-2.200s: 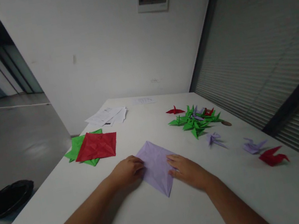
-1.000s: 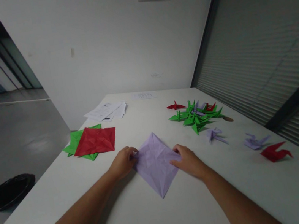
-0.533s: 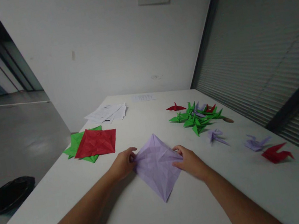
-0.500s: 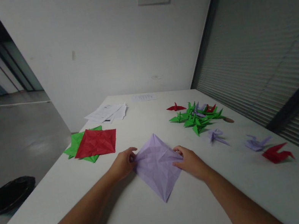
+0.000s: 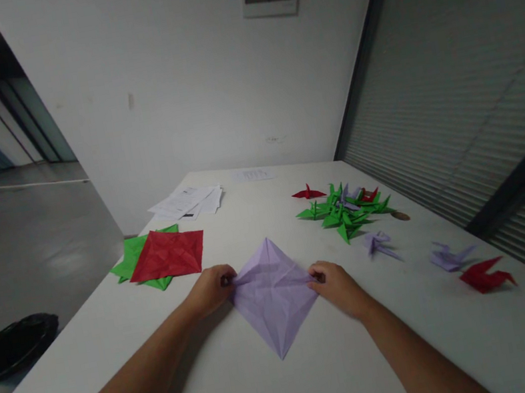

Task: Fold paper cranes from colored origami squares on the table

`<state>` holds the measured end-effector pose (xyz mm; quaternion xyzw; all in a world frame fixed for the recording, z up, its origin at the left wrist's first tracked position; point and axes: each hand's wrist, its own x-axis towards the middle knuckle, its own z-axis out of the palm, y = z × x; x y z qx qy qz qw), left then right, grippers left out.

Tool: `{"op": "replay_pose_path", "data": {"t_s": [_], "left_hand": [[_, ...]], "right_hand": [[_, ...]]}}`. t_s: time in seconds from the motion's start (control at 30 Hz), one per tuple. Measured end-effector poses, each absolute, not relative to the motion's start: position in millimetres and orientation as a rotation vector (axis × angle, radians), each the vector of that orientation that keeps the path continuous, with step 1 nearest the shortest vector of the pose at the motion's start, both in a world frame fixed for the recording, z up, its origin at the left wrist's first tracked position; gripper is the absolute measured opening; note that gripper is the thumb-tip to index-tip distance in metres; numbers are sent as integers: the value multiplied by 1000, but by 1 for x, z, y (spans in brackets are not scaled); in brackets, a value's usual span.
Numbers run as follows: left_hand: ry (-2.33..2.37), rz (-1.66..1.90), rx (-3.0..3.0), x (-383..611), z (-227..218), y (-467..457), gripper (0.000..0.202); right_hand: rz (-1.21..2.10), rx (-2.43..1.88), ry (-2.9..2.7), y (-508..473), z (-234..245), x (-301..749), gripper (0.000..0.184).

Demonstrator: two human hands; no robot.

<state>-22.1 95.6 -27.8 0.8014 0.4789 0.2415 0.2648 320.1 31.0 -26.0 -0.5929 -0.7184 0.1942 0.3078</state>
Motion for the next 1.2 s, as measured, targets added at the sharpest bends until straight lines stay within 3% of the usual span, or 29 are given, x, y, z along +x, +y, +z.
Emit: {"op": "replay_pose_path", "data": {"t_s": [0.3, 0.5, 0.7, 1.2], "left_hand": [[1273, 654, 2282, -29, -24, 100, 11], [1255, 655, 2315, -31, -24, 101, 35], [1123, 685, 2391, -34, -22, 102, 22], [1101, 678, 2459, -34, -20, 100, 30]], "right_hand": [[450, -1454, -2111, 31, -21, 324, 24], [435, -1410, -2243, 25, -13, 327, 30], [488, -1445, -2255, 20, -6, 325, 25], [625, -1505, -2176, 10, 0, 323, 23]]}}
